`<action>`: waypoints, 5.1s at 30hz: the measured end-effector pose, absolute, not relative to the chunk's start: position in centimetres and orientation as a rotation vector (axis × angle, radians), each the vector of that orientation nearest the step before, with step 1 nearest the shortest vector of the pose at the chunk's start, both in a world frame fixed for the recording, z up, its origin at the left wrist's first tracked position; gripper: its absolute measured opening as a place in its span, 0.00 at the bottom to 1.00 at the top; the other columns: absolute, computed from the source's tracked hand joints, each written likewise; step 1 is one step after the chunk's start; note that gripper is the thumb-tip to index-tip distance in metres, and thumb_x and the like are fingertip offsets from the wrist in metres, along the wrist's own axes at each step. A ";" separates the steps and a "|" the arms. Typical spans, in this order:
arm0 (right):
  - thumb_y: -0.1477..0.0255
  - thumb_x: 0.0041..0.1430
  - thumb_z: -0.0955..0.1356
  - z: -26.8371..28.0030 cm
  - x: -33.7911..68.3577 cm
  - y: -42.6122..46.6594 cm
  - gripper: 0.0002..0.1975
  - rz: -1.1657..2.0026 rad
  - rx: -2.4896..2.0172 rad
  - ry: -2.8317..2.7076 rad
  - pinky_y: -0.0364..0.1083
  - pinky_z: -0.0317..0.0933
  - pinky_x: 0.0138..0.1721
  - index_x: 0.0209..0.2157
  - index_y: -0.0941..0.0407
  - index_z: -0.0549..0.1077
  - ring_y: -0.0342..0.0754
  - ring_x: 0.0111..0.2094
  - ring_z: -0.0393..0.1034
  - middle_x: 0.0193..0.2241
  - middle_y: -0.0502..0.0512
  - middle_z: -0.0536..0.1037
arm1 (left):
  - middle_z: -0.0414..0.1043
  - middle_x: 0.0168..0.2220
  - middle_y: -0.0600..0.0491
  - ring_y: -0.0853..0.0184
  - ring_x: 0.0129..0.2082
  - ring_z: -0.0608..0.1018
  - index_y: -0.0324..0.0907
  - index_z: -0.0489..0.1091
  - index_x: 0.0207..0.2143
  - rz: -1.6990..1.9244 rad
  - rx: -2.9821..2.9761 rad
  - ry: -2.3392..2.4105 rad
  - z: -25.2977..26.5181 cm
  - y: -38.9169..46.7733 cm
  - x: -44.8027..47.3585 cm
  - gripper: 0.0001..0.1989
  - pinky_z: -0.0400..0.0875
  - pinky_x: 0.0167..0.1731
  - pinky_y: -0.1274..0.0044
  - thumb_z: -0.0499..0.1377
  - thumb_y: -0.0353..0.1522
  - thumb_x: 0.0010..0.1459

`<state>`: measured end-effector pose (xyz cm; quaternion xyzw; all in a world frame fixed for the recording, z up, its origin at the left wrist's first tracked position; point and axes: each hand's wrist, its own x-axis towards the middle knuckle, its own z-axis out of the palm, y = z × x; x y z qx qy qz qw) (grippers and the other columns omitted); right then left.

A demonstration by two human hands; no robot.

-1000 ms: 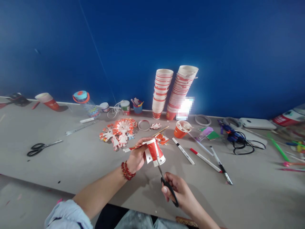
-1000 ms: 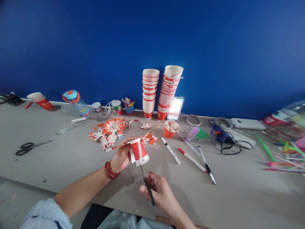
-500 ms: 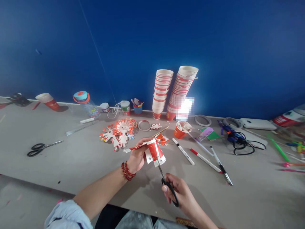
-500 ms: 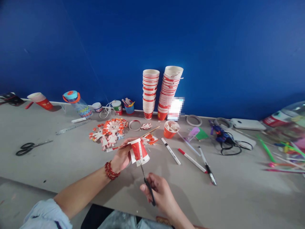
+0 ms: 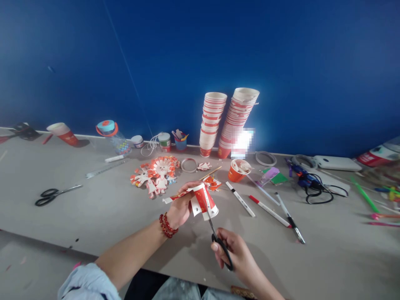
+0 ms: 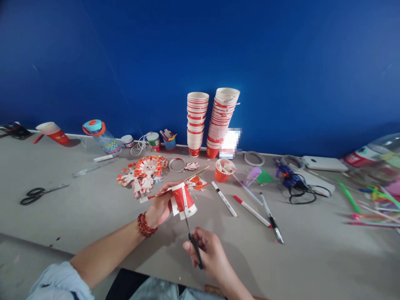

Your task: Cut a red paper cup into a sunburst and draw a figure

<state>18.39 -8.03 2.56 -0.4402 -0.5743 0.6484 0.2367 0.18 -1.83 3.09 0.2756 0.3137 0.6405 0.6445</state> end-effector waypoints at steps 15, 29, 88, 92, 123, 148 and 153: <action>0.40 0.49 0.65 2.7 18.2 -7.8 0.30 1.718 -1.231 -1.652 0.41 0.46 0.20 0.21 0.52 0.55 0.40 0.14 0.57 0.10 0.43 0.63 | 0.77 0.45 0.48 0.54 0.47 0.77 0.42 0.77 0.33 1.502 0.698 0.654 3.0 -2.0 0.4 0.07 0.70 0.47 0.64 0.67 0.32 0.49; 0.40 0.49 0.65 2.8 17.9 -7.4 0.30 1.700 -1.252 -1.656 0.40 0.46 0.19 0.21 0.52 0.56 0.38 0.13 0.54 0.10 0.43 0.63 | 0.74 0.50 0.47 0.50 0.53 0.73 0.43 0.79 0.35 1.498 0.784 0.666 3.3 -2.4 0.4 0.06 0.68 0.51 0.63 0.66 0.33 0.52; 0.38 0.45 0.67 2.9 19.2 -8.1 0.32 1.866 -1.104 -1.608 0.40 0.47 0.20 0.23 0.54 0.59 0.39 0.14 0.59 0.13 0.47 0.69 | 0.77 0.46 0.48 0.57 0.42 0.80 0.41 0.75 0.33 1.464 0.615 0.534 3.6 -2.0 -0.2 0.03 0.74 0.44 0.64 0.64 0.29 0.54; 0.39 0.45 0.68 3.2 19.3 -8.0 0.32 1.890 -1.091 -1.588 0.39 0.49 0.20 0.23 0.54 0.58 0.40 0.15 0.61 0.14 0.47 0.69 | 0.77 0.45 0.48 0.55 0.45 0.78 0.41 0.75 0.33 1.472 0.608 0.547 3.6 -2.0 -0.2 0.03 0.73 0.47 0.62 0.64 0.29 0.54; 0.39 0.45 0.68 3.1 19.4 -7.9 0.32 1.903 -1.096 -1.595 0.39 0.45 0.19 0.23 0.54 0.58 0.38 0.14 0.59 0.13 0.47 0.69 | 0.76 0.45 0.48 0.55 0.47 0.77 0.41 0.74 0.33 1.472 0.623 0.542 3.5 -2.0 -0.1 0.03 0.72 0.50 0.60 0.64 0.29 0.54; 0.38 0.43 0.68 3.8 19.2 -7.7 0.32 1.896 -1.090 -1.602 0.40 0.49 0.20 0.23 0.54 0.57 0.39 0.17 0.59 0.14 0.44 0.63 | 0.77 0.44 0.49 0.57 0.45 0.78 0.42 0.74 0.33 1.470 0.618 0.516 3.6 -2.3 0.0 0.04 0.69 0.52 0.60 0.65 0.30 0.52; 0.39 0.43 0.68 3.7 19.2 -7.7 0.33 1.895 -1.081 -1.590 0.39 0.51 0.20 0.23 0.53 0.56 0.39 0.16 0.58 0.15 0.43 0.62 | 0.77 0.44 0.50 0.57 0.45 0.78 0.43 0.74 0.32 1.475 0.613 0.526 3.6 -2.3 0.1 0.05 0.69 0.51 0.60 0.65 0.29 0.52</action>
